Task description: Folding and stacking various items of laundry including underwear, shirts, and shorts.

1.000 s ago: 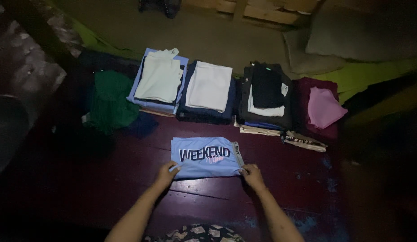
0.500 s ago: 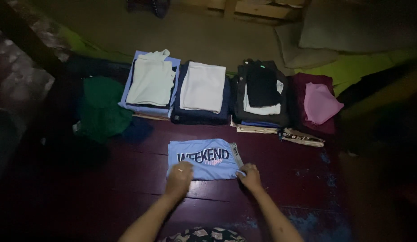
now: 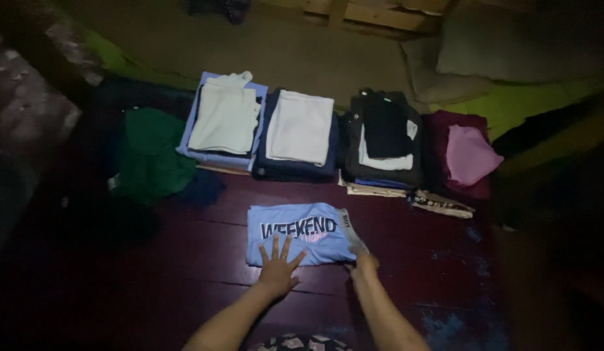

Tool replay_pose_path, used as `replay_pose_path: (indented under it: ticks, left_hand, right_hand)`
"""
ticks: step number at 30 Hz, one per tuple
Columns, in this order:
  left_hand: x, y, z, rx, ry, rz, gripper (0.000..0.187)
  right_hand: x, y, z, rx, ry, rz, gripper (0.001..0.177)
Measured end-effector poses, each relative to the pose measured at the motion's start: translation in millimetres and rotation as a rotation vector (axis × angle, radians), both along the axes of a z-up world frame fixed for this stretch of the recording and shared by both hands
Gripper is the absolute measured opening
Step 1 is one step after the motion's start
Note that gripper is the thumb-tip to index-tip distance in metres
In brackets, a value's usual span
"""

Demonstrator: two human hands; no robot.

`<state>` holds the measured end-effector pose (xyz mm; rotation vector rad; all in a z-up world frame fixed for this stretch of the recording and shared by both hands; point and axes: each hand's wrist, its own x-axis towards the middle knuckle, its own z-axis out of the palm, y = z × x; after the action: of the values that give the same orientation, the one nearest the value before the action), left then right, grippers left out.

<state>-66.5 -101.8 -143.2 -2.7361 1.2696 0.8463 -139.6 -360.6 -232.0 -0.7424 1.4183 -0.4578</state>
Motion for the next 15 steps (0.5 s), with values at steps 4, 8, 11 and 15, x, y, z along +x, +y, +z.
replay_pose_path:
  ticks: [4, 8, 11, 15]
  left_hand:
    - [23.8, 11.9, -70.5, -0.468, 0.083, 0.192, 0.054]
    - [55.4, 32.4, -54.4, -1.118, 0.780, 1.064, 0.052]
    - [83.7, 46.7, -67.5, -1.159, 1.299, 1.281, 0.071]
    - [97.9, 52.7, -72.3, -0.981, 1.008, 1.202, 0.028]
  right_hand:
    - [39.6, 42.9, 41.7, -0.415, -0.057, 0.181, 0.039]
    - [70.8, 111.0, 29.4, -0.862, -0.165, 0.609, 0.023]
    - [71.9, 167.3, 57.2, -1.157, -0.266, 0.966, 0.042]
    - [51.1, 200.9, 79.2, -1.174, 0.056, 1.592, 0.077]
